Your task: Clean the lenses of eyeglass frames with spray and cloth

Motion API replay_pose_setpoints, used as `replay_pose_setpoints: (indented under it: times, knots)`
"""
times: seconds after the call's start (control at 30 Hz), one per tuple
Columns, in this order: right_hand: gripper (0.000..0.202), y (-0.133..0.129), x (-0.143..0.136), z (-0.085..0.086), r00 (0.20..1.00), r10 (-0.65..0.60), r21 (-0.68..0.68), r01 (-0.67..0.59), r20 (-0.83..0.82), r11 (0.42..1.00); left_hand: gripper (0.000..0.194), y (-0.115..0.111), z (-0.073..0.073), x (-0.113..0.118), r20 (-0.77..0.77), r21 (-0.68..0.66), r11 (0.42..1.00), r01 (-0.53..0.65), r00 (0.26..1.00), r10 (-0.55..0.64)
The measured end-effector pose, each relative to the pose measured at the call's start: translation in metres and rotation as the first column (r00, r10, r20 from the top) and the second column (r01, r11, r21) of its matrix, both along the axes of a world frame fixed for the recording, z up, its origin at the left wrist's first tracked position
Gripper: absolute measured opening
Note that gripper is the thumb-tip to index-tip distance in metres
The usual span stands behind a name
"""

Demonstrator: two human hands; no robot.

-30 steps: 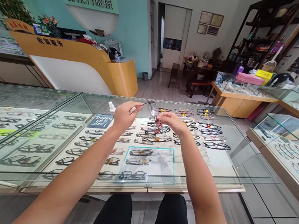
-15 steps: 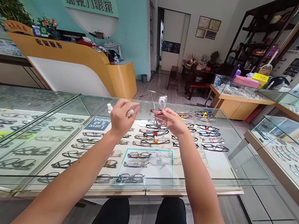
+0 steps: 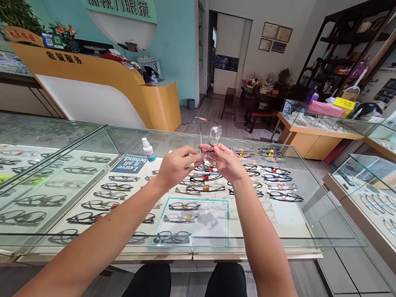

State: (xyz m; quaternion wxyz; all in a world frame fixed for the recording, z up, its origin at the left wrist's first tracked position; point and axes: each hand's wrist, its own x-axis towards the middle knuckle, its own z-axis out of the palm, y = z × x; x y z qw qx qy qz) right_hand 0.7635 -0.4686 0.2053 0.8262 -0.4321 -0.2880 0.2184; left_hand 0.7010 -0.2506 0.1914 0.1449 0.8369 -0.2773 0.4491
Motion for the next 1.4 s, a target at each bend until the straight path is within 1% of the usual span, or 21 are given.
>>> replay_pose_setpoints:
  times: [0.13, 0.27, 0.47, 0.63, 0.7, 0.77, 0.83, 0.9, 0.93, 0.97, 1.0, 1.03, 1.07, 1.1, 1.13, 1.2, 1.23, 1.3, 1.33, 1.37, 1.4]
  knots:
    - [0.034, 0.000, -0.002, 0.002, 0.999, -0.038, 0.062, 0.037, 0.015, 0.997, 0.021, -0.002, -0.002, 0.000, 0.041, -0.036, 0.999, 0.003, 0.999, -0.002]
    - [0.036, 0.000, -0.006, 0.005, 0.998, -0.057, 0.124, 0.052, 0.035, 0.991, 0.022, -0.002, -0.004, 0.003, 0.041, -0.077, 0.996, 0.035, 0.999, -0.032]
    - [0.037, 0.001, -0.012, 0.008, 0.996, -0.062, 0.169, 0.050, 0.063, 0.984, 0.027, -0.003, -0.007, 0.005, -0.059, -0.145, 0.986, 0.089, 0.993, -0.098]
    - [0.044, 0.001, -0.012, 0.007, 0.995, -0.080, 0.165, 0.069, 0.061, 0.984, 0.035, -0.006, -0.005, 0.003, -0.142, -0.201, 0.968, 0.151, 0.973, -0.181]
    - [0.044, 0.000, -0.011, 0.007, 0.995, -0.076, 0.176, 0.065, 0.059, 0.982, 0.034, -0.008, -0.003, 0.001, -0.164, -0.218, 0.962, 0.164, 0.966, -0.202]
    - [0.042, -0.003, -0.009, 0.007, 0.995, -0.080, 0.202, 0.068, 0.054, 0.977, 0.031, -0.009, -0.001, 0.000, -0.182, -0.225, 0.963, 0.149, 0.964, -0.192]
    - [0.040, -0.006, -0.007, 0.007, 0.994, -0.098, 0.223, 0.085, 0.049, 0.971, 0.032, -0.009, 0.001, -0.001, -0.206, -0.243, 0.965, 0.098, 0.967, -0.150]
    - [0.039, -0.010, -0.004, 0.008, 0.992, -0.118, 0.229, 0.106, 0.042, 0.968, 0.031, -0.007, 0.004, -0.002, -0.241, -0.276, 0.961, 0.007, 0.968, -0.076]
    - [0.039, -0.011, -0.003, 0.008, 0.991, -0.126, 0.228, 0.114, 0.042, 0.967, 0.027, -0.005, 0.006, -0.001, -0.271, -0.294, 0.954, -0.064, 0.962, -0.019]
    - [0.041, -0.013, -0.002, 0.008, 0.990, -0.133, 0.224, 0.120, 0.043, 0.967, 0.022, -0.003, 0.008, 0.000, -0.316, -0.307, 0.939, -0.154, 0.947, 0.052]
    - [0.042, -0.014, -0.001, 0.008, 0.989, -0.139, 0.220, 0.126, 0.044, 0.967, 0.018, 0.000, 0.009, 0.001, -0.380, -0.305, 0.917, -0.256, 0.916, 0.130]
    - [0.043, -0.014, -0.001, 0.008, 0.989, -0.144, 0.215, 0.131, 0.046, 0.968, 0.016, 0.004, 0.011, 0.003, -0.456, -0.283, 0.889, -0.360, 0.866, 0.206]
    - [0.044, -0.014, 0.000, 0.008, 0.988, -0.145, 0.210, 0.132, 0.047, 0.969, 0.017, 0.008, 0.012, 0.005, -0.535, -0.243, 0.858, -0.452, 0.801, 0.270]
    - [0.044, -0.014, 0.000, 0.008, 0.989, -0.143, 0.208, 0.130, 0.047, 0.969, 0.020, 0.012, 0.012, 0.007, -0.604, -0.190, 0.833, -0.519, 0.731, 0.318]
    - [0.044, -0.014, 0.000, 0.008, 0.989, -0.138, 0.208, 0.126, 0.045, 0.970, 0.023, 0.016, 0.012, 0.009, -0.660, -0.130, 0.816, -0.563, 0.664, 0.353]
    - [0.043, -0.013, 0.000, 0.008, 0.991, -0.124, 0.213, 0.111, 0.047, 0.971, 0.028, 0.023, 0.009, 0.012, -0.723, -0.008, 0.802, -0.598, 0.557, 0.408]
    - [0.043, -0.013, 0.000, 0.007, 0.992, -0.117, 0.212, 0.103, 0.053, 0.972, 0.030, 0.026, 0.007, 0.014, -0.735, 0.046, 0.796, -0.603, 0.519, 0.436]
    - [0.043, -0.012, -0.001, 0.006, 0.992, -0.108, 0.197, 0.093, 0.067, 0.976, 0.030, 0.030, 0.002, 0.016, -0.738, 0.131, 0.784, -0.607, 0.468, 0.486]
    - [0.044, -0.012, -0.001, 0.005, 0.992, -0.105, 0.185, 0.089, 0.074, 0.979, 0.029, 0.030, 0.000, 0.017, -0.734, 0.160, 0.779, -0.606, 0.455, 0.505]
    - [0.045, -0.012, -0.001, 0.005, 0.992, -0.100, 0.171, 0.085, 0.079, 0.982, 0.027, 0.030, -0.001, 0.017, -0.724, 0.169, 0.783, -0.599, 0.464, 0.511]
    - [0.046, -0.012, -0.001, 0.004, 0.992, -0.093, 0.160, 0.079, 0.082, 0.984, 0.024, 0.030, -0.002, 0.017, -0.709, 0.160, 0.796, -0.584, 0.493, 0.504]
